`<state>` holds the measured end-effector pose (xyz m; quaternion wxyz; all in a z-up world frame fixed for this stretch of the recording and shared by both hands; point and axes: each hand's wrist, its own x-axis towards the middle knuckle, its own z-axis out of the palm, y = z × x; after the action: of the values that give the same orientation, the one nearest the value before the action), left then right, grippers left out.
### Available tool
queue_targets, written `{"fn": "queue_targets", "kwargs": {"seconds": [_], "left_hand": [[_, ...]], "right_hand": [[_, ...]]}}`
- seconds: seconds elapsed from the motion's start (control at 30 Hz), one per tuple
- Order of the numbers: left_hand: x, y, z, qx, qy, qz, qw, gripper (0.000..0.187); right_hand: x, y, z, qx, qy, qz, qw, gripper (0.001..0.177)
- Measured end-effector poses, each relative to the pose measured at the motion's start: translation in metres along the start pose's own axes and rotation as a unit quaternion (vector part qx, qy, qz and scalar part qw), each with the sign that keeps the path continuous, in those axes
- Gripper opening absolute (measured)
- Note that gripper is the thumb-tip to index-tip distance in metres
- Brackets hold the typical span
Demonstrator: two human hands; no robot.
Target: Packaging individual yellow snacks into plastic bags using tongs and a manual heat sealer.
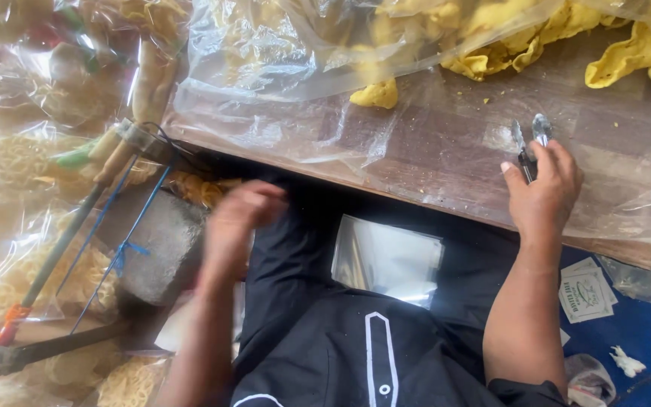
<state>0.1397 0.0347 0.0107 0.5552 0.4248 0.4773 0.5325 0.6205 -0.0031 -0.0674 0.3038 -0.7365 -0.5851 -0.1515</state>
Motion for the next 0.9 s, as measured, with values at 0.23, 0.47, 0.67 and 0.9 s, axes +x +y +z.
{"fn": "queue_targets", "kwargs": {"seconds": [0.23,0.47,0.67,0.9], "left_hand": [[0.001,-0.115,0.076,0.449,-0.406,0.073,0.792,0.044],[-0.003,-0.209,0.106,0.494,-0.46,0.211,0.707,0.061],[-0.002,-0.22,0.101,0.471,-0.409,0.255,0.739,0.05],[0.006,-0.245,0.13,0.486,-0.387,0.301,0.723,0.046]], "right_hand": [[0.006,0.022,0.013,-0.009,0.019,-0.011,1.0,0.031],[0.008,0.03,0.011,0.008,-0.051,0.1,0.994,0.031],[0.011,0.005,0.004,0.003,-0.013,-0.002,1.0,0.032],[0.027,-0.125,0.011,0.093,-0.109,-0.023,0.989,0.067]]}}
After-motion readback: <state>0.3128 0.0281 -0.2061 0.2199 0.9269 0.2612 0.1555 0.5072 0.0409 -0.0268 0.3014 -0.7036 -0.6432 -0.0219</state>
